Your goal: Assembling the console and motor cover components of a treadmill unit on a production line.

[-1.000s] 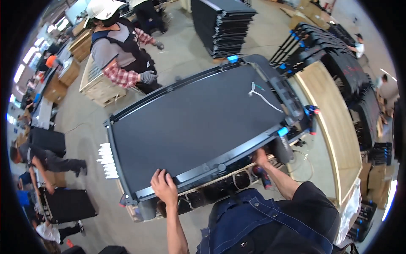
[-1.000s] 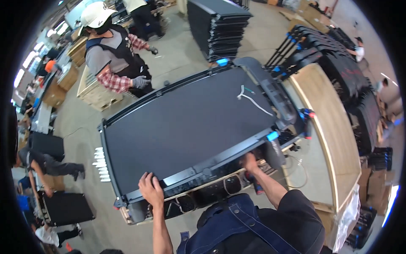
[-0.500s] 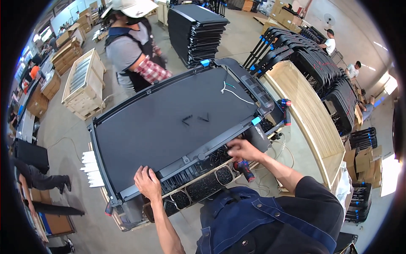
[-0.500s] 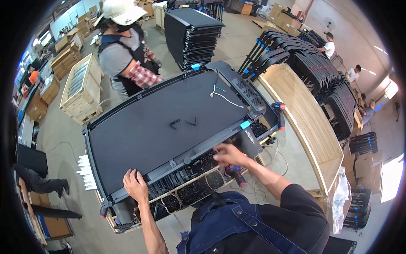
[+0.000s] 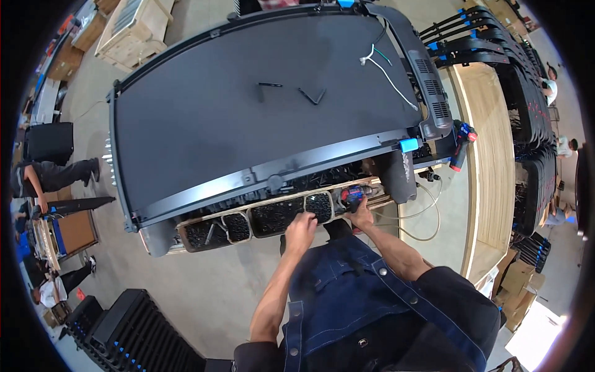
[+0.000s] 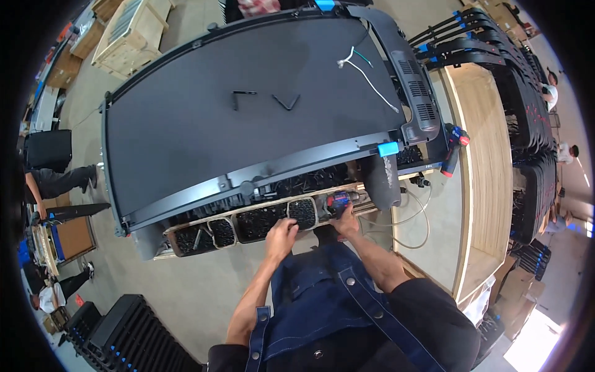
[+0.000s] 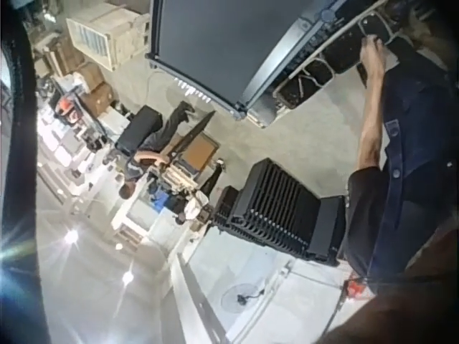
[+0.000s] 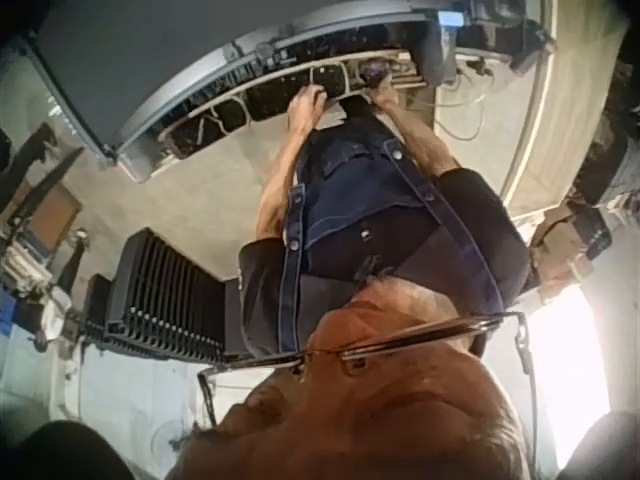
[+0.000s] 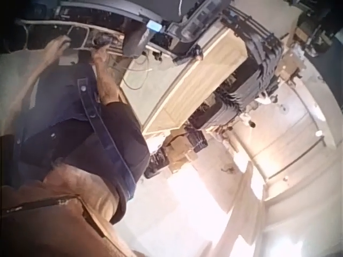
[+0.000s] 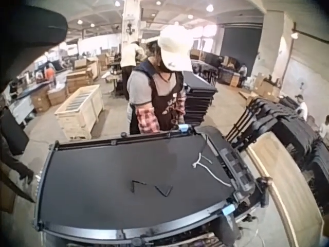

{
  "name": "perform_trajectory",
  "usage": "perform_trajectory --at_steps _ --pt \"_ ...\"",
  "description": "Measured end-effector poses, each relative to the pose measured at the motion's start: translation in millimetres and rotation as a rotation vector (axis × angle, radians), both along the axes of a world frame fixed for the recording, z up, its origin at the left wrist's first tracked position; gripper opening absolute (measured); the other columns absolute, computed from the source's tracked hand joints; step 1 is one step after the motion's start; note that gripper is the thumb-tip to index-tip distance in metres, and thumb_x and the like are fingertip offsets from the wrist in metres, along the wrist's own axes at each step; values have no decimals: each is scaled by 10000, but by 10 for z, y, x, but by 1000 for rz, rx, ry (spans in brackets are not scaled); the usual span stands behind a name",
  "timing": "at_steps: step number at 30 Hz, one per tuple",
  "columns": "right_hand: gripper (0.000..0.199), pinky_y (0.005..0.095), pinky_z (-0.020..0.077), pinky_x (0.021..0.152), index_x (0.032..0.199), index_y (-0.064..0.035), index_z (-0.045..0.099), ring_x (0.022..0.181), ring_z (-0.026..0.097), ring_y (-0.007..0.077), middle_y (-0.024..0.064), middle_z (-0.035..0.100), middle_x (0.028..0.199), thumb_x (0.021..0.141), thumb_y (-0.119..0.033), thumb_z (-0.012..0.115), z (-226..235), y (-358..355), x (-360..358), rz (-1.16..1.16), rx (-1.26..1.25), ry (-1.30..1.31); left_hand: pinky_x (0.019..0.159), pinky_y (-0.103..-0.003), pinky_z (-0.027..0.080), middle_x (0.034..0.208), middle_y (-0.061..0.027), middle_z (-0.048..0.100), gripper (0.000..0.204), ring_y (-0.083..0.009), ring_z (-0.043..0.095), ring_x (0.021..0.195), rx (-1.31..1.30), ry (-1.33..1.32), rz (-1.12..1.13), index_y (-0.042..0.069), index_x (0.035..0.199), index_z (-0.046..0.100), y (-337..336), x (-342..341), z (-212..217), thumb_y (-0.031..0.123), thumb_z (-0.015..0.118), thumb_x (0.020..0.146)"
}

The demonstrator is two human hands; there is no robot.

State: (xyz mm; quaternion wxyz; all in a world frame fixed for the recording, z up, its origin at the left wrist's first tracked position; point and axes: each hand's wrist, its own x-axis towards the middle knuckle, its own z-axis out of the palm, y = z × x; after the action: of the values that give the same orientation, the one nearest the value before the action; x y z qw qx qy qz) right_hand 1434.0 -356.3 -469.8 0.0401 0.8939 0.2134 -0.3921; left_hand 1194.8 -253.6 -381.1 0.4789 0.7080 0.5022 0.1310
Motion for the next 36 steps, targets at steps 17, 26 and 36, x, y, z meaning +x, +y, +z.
perform_trajectory --at_steps 17,26,36 --pt "513 338 540 800 1142 -50 627 854 671 179 49 692 951 701 -121 878 1810 -214 1233 440 188 962 712 -452 580 930 -224 681 197 -387 694 841 0 306 59 13 976 654 -331 422 -607 140 660 825" --pt "410 330 528 819 1056 -28 662 889 665 182 66 687 960 685 -95 823 2694 327 917 719 664 915 769 -317 610 1026 -113 716 165 -209 712 883 -1024 -991 796 60 1071 631 -409 392 350 136 706 944" --pt "762 348 492 974 1304 21 505 1068 599 163 96 627 1165 707 -225 911 2928 630 698 349 740 1004 849 -339 611 1068 -79 685 162 -220 692 964 -1055 -1706 708 113 1052 642 -46 459 1301 244 662 960"
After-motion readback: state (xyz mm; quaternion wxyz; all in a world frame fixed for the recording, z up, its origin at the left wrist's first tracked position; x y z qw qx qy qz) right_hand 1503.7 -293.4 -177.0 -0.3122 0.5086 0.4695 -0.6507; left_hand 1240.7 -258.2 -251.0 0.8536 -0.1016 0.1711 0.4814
